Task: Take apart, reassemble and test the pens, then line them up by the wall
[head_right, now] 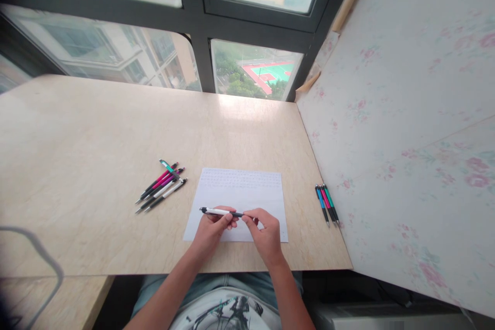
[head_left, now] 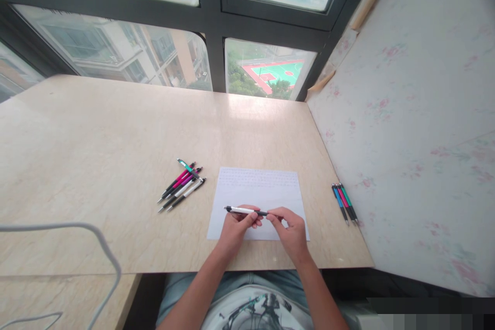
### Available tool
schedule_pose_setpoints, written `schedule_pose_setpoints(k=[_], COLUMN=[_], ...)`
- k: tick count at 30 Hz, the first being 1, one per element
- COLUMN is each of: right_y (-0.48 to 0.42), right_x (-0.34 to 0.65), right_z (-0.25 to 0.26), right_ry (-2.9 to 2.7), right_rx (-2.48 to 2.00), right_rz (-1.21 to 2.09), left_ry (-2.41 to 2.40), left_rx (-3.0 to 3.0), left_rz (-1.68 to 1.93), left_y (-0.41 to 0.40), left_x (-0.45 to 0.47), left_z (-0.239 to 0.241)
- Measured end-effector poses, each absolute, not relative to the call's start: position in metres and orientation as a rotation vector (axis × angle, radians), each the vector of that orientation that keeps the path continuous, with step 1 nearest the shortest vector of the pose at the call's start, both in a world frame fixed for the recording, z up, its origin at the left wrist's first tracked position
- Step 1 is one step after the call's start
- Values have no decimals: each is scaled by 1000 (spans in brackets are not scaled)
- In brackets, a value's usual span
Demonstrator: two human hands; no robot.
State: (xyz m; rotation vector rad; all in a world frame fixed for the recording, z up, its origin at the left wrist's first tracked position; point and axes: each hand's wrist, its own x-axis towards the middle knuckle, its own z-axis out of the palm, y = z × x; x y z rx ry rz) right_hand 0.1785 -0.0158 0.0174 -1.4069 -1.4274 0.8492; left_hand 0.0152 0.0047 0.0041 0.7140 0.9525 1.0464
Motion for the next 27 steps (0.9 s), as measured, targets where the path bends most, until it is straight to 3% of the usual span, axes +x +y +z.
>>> schedule_pose_setpoints(k=[11,20,27], right_y=[-8,-9,-8], right_x=[171,168,170], right_z=[11,10,5], right_ry=[-1287,-1426,-1286], right_rx=[-1516,-1450,-1419], right_rz=[1117,886,1011], left_ry=[972,974,963], left_rx=[716,671,567], left_rz=[1062,1066,1117], left_y=[6,6,6], left_x=[16,16,16], left_z=[3,1,4])
